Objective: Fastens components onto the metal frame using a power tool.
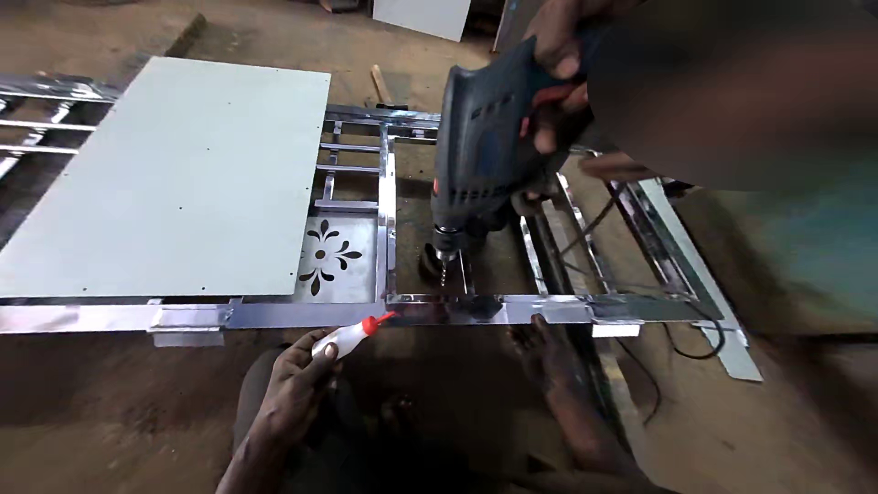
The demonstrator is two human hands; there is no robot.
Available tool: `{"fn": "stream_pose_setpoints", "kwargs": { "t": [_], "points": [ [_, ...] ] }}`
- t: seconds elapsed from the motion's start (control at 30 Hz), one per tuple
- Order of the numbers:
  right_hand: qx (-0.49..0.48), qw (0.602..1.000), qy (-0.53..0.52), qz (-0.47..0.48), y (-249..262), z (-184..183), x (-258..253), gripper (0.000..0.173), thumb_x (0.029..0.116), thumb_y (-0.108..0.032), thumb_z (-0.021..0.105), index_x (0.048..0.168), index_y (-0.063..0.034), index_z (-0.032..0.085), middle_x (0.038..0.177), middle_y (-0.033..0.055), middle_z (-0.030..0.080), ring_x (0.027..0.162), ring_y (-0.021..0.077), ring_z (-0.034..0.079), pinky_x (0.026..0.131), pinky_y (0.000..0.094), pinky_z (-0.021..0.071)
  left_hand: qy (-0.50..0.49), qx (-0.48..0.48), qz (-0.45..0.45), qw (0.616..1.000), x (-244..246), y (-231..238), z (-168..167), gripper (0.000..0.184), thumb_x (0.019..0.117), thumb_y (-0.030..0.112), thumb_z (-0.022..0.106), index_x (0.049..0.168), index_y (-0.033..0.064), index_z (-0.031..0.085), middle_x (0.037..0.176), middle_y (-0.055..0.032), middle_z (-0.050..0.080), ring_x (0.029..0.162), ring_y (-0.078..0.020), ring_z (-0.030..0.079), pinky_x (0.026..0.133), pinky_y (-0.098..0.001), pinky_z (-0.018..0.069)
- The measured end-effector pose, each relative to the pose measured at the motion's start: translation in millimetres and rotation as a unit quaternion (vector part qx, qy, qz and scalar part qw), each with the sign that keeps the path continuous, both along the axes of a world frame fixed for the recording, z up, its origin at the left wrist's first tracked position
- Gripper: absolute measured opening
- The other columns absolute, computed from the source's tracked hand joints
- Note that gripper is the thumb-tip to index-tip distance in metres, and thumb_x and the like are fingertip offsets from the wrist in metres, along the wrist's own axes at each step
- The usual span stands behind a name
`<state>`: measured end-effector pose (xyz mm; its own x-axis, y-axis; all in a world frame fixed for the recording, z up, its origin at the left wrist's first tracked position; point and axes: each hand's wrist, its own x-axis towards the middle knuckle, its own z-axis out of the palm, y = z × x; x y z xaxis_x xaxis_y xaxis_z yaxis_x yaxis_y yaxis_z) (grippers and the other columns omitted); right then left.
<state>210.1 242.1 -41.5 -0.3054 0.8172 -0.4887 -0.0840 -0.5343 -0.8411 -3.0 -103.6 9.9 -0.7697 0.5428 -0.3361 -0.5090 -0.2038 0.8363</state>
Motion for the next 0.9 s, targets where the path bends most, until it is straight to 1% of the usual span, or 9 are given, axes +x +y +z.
{"fn": "stream_pose_setpoints", "kwargs": {
  "t": [0.13,0.2,0.33,0.47,0.57,0.7,0.77,0.9],
  "points": [
    [-0.005,1.0,0.006,-0.011,-0.3,0.9,0.6,0.028,0.1091,-0.025,0.049,0.123,-0.0016,0.054,0.092,0.0116,0.071,0.079,0.0213,0.072,0.072,0.036,0.0627,-0.005,0.011,0.016,1.0,-2.0,-5.5,-0.6,0.026,0.093,0.005,0.058,0.117,-0.0028,0.063,0.089,-0.01,0.072,0.061,-0.01,0.065,0.05,-0.022,0.0545],
    [-0.003,1.0,0.0,-0.009,-2.8,3.8,-0.8,0.027,0.1089,-0.025,0.049,0.121,-0.0013,0.055,0.091,0.0116,0.071,0.079,0.0211,0.072,0.072,0.036,0.0627,-0.002,0.005,0.021,1.0,-2.6,-8.9,-1.6,0.026,0.0925,0.006,0.058,0.117,-0.0018,0.064,0.088,-0.009,0.072,0.06,-0.0092,0.064,0.049,-0.0218,0.0542],
    [-0.002,1.0,-0.003,-0.009,-4.2,10.2,-2.1,0.028,0.1095,-0.023,0.047,0.123,0.0003,0.056,0.093,0.0127,0.071,0.08,0.0216,0.072,0.074,0.037,0.0624,0.016,-0.009,0.029,0.999,-0.8,-9.7,-3.1,0.024,0.0927,0.005,0.054,0.115,0.0004,0.063,0.089,-0.0053,0.073,0.062,-0.0076,0.066,0.052,-0.0211,0.0558],
    [-0.014,1.0,0.0,-0.015,-3.8,11.6,-2.7,0.027,0.1093,-0.022,0.048,0.121,0.0009,0.056,0.091,0.0131,0.071,0.077,0.0219,0.072,0.071,0.0361,0.0624,0.029,0.001,0.035,0.999,0.1,-10.1,-5.5,0.024,0.0921,0.009,0.059,0.114,0.0018,0.065,0.091,-0.0048,0.074,0.064,-0.0076,0.066,0.053,-0.0215,0.0564],
    [-0.023,0.999,0.006,-0.027,-3.9,11.3,-3.2,0.026,0.1087,-0.021,0.049,0.118,0.0018,0.057,0.09,0.0139,0.071,0.077,0.0231,0.072,0.071,0.0368,0.0623,0.031,-0.004,0.036,0.999,0.1,-9.8,-2.4,0.023,0.0921,0.009,0.058,0.112,0.0021,0.065,0.088,-0.0038,0.073,0.062,-0.0066,0.065,0.052,-0.0205,0.0555],
    [-0.031,0.999,0.023,-0.029,-3.6,7.6,-2.6,0.026,0.1082,-0.022,0.05,0.122,-0.0002,0.055,0.095,0.0124,0.071,0.081,0.0221,0.073,0.073,0.0373,0.0631,0.031,-0.003,0.039,0.999,-1.8,-10.4,-2.1,0.024,0.0928,0.007,0.057,0.114,0.0015,0.065,0.089,-0.0042,0.073,0.061,-0.0066,0.065,0.051,-0.0203,0.0553],
    [-0.04,0.998,0.029,-0.029,-2.4,4.7,-1.1,0.027,0.1078,-0.022,0.05,0.123,-0.0006,0.055,0.097,0.0126,0.07,0.083,0.0222,0.073,0.075,0.0374,0.0627,0.027,-0.009,0.036,0.999,-2.9,-10.5,-1.1,0.025,0.0924,0.009,0.058,0.115,0.0012,0.065,0.088,-0.0042,0.072,0.061,-0.0069,0.064,0.051,-0.0203,0.0542],
    [-0.041,0.999,0.008,-0.023,-1.0,4.6,-1.1,0.029,0.1083,-0.023,0.05,0.124,0.0009,0.054,0.096,0.0137,0.07,0.082,0.022,0.072,0.074,0.0363,0.0622,0.023,-0.017,0.025,0.999,-3.9,-9.8,0.3,0.024,0.0939,0.006,0.056,0.116,-0.0005,0.063,0.087,-0.0058,0.072,0.062,-0.0082,0.066,0.05,-0.0205,0.0549]
  ]
}}
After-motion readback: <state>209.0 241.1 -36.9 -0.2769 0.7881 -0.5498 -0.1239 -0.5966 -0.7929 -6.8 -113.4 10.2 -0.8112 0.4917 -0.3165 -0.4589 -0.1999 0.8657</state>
